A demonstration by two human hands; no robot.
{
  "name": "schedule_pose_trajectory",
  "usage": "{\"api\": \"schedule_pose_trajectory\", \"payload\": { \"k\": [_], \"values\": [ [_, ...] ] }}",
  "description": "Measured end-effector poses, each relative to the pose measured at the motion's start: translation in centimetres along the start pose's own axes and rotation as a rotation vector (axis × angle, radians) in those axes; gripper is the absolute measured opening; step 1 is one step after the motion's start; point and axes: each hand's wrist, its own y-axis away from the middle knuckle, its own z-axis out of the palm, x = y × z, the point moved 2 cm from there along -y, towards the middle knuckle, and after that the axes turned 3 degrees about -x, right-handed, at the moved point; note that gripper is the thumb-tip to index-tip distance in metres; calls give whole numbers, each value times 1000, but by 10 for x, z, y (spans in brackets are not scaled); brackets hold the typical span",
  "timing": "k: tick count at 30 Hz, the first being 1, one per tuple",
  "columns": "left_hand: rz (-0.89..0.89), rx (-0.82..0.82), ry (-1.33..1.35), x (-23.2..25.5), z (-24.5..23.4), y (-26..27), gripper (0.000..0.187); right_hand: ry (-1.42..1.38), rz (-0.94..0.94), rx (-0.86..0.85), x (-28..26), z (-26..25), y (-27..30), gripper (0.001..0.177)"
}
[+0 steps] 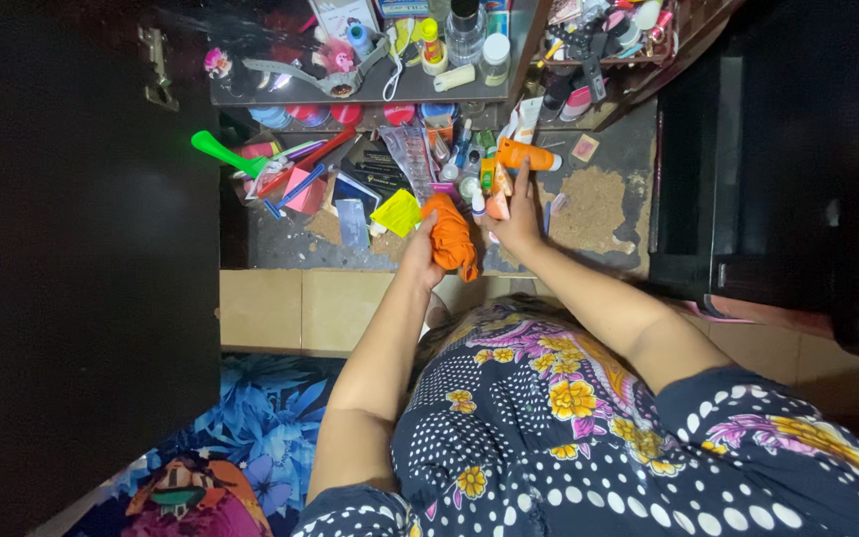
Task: The person wipes the interior of a cluttered cabinet using an orange cloth. They pick up and wipe several small bottles, tubes, and containers, then place them back on the shelves. The person continues to wipe the cabinet surfaces and handle various items throughout the clip.
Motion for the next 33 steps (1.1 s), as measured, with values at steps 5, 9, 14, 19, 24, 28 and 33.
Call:
{"api": "schedule_pose_trajectory", "payload": {
  "k": [5, 9, 14, 19, 24, 28, 33],
  "values": [
    [-10, -5, -47, 2, 4, 12, 40, 20, 55, -12, -14, 0, 2, 143],
    [-67, -7, -53, 0, 12, 20, 41, 156, 48, -64, -18, -15, 3, 145],
    [-97, -38, -124, -4, 19, 30, 41, 163, -33, -131, -17, -30, 11, 134],
    [-77, -81, -154, -5, 27, 37, 43, 138, -86, -169, -17, -38, 14, 119],
    [-74, -103, -150, -9, 34, 38, 43, 171, -107, -199, -39, -44, 8, 107],
    [-84, -101, -196, -14, 36, 34, 44, 127, 15, -327, -53, -43, -3, 118],
    [-81, -70, -161, -20, 43, 33, 46, -238, -3, -378, -38, -40, -1, 111]
  ]
}}
